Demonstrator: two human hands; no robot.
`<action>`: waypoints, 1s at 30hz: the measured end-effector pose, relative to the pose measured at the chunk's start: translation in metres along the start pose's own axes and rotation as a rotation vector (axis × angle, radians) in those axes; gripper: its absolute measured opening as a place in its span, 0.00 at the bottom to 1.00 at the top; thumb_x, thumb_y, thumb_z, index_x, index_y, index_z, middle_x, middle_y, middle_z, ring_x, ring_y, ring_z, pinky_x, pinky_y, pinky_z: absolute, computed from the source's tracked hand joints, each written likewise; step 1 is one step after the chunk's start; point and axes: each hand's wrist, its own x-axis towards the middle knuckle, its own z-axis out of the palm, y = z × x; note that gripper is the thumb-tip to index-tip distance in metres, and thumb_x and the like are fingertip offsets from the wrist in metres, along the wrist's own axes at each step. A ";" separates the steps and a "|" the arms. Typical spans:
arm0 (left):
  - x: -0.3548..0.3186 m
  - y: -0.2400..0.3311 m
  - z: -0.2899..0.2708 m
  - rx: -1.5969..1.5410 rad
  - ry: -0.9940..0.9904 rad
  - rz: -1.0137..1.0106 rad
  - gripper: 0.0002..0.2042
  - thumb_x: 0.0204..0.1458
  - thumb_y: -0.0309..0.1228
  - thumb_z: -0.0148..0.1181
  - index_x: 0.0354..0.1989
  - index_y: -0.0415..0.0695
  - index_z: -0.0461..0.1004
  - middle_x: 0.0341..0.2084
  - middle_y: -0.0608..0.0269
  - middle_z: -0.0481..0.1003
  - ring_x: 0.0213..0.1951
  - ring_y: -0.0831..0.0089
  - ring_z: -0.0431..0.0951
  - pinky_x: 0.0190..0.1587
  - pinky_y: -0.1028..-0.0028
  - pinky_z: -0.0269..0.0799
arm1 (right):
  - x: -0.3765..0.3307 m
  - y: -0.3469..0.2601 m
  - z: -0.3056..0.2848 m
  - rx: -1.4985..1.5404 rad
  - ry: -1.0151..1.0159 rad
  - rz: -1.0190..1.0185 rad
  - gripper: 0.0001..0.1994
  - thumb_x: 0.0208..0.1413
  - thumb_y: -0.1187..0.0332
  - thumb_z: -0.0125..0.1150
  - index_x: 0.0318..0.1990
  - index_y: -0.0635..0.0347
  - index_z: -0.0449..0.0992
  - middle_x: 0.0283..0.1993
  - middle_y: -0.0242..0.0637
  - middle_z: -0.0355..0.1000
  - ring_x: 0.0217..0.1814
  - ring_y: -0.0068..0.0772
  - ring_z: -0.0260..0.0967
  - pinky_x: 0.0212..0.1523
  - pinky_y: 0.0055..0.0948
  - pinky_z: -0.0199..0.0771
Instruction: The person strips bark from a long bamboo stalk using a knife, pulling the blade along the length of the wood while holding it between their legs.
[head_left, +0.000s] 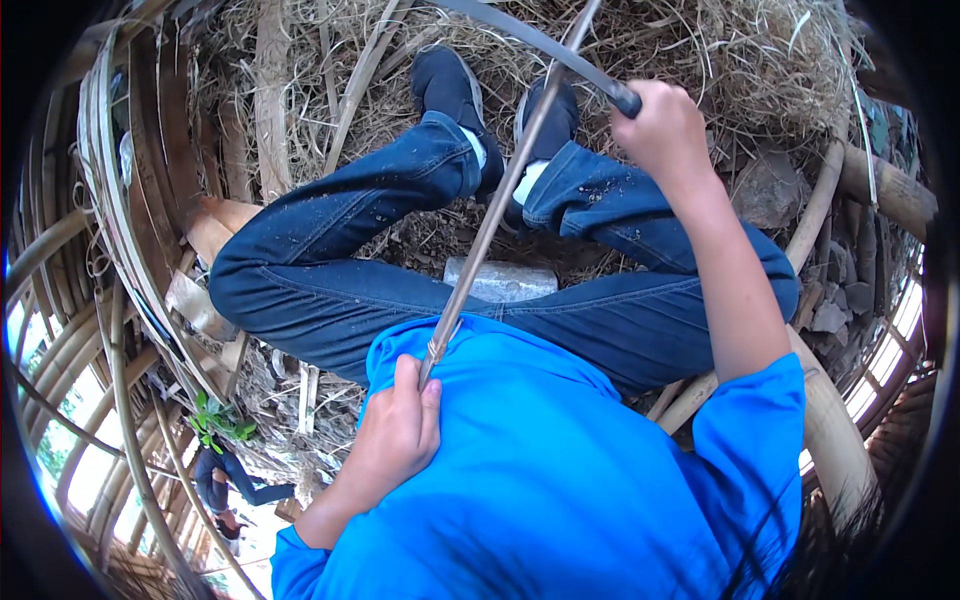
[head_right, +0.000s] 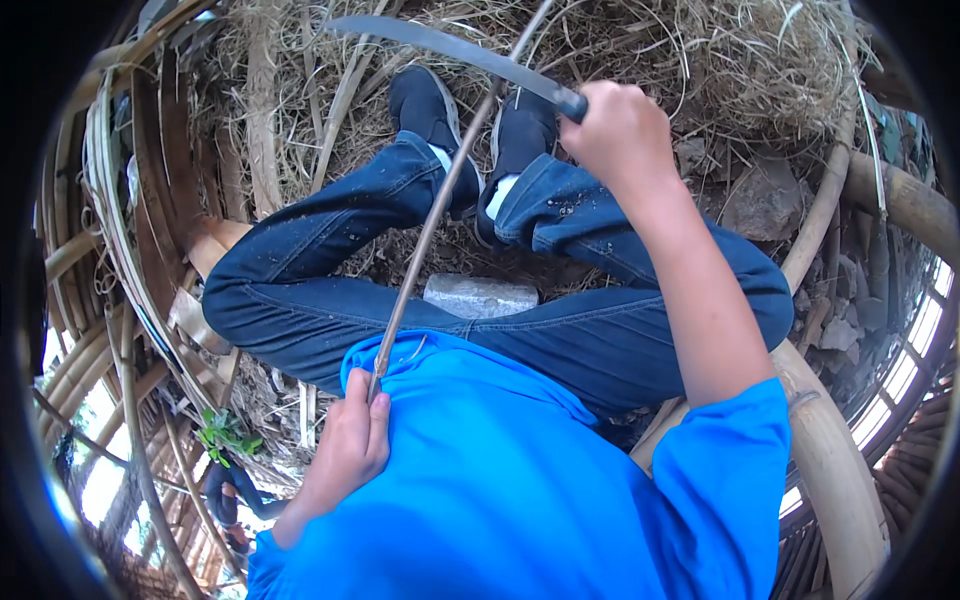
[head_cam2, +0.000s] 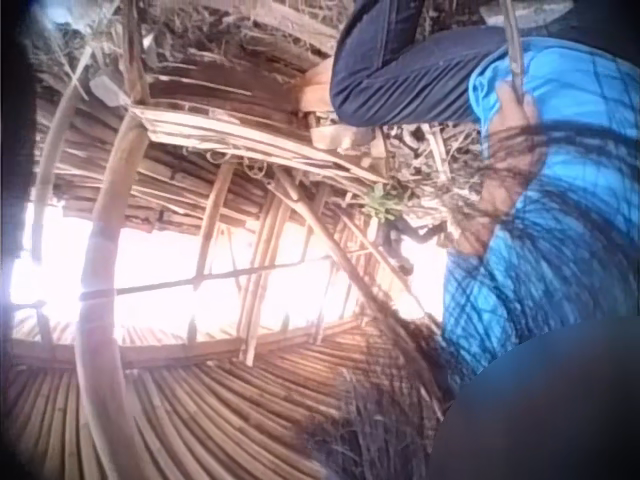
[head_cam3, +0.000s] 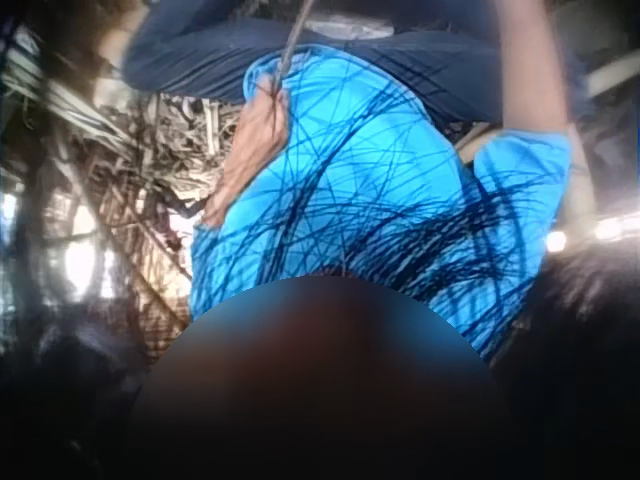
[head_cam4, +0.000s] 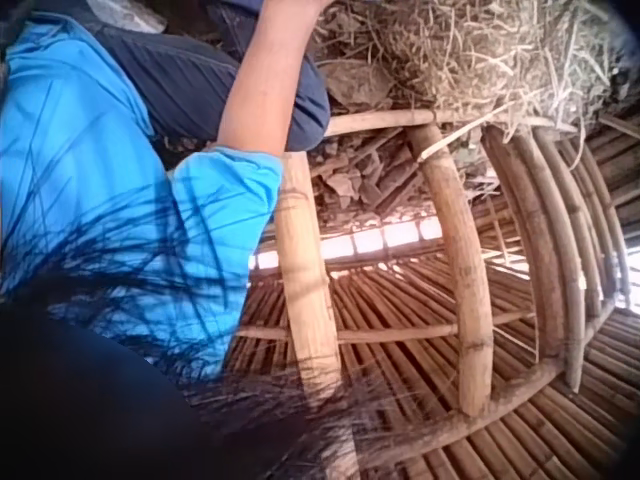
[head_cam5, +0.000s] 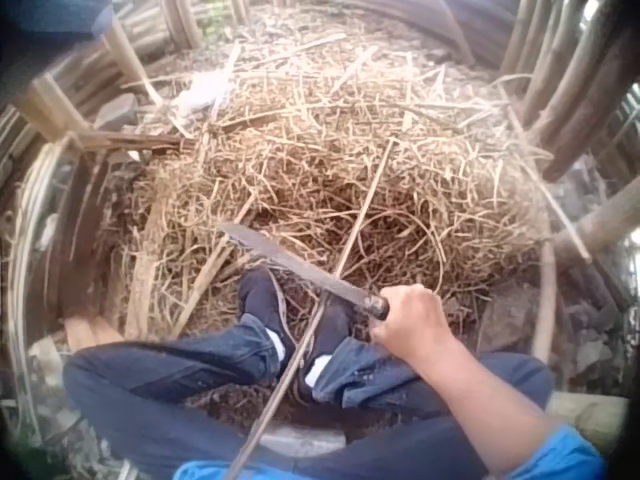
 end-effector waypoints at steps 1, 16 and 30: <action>0.001 0.002 -0.001 -0.021 -0.014 -0.015 0.05 0.60 0.25 0.45 0.39 0.38 0.58 0.19 0.41 0.67 0.25 0.38 0.69 0.26 0.51 0.58 | 0.003 0.001 -0.003 0.011 0.006 0.021 0.10 0.47 0.63 0.59 0.29 0.60 0.79 0.27 0.51 0.75 0.33 0.54 0.75 0.40 0.46 0.76; 0.002 -0.014 -0.008 -0.014 -0.011 -0.065 0.05 0.61 0.29 0.45 0.37 0.40 0.60 0.21 0.40 0.71 0.27 0.36 0.72 0.27 0.48 0.63 | 0.015 -0.010 0.028 -0.052 0.102 -0.015 0.12 0.44 0.58 0.64 0.23 0.58 0.77 0.25 0.47 0.75 0.29 0.50 0.76 0.33 0.42 0.78; -0.013 -0.019 0.001 0.030 0.030 -0.070 0.06 0.60 0.28 0.46 0.37 0.40 0.58 0.19 0.41 0.71 0.26 0.37 0.72 0.26 0.48 0.62 | 0.007 -0.005 -0.003 -0.126 -0.020 -0.029 0.07 0.48 0.67 0.57 0.28 0.61 0.76 0.27 0.51 0.75 0.32 0.54 0.75 0.38 0.48 0.76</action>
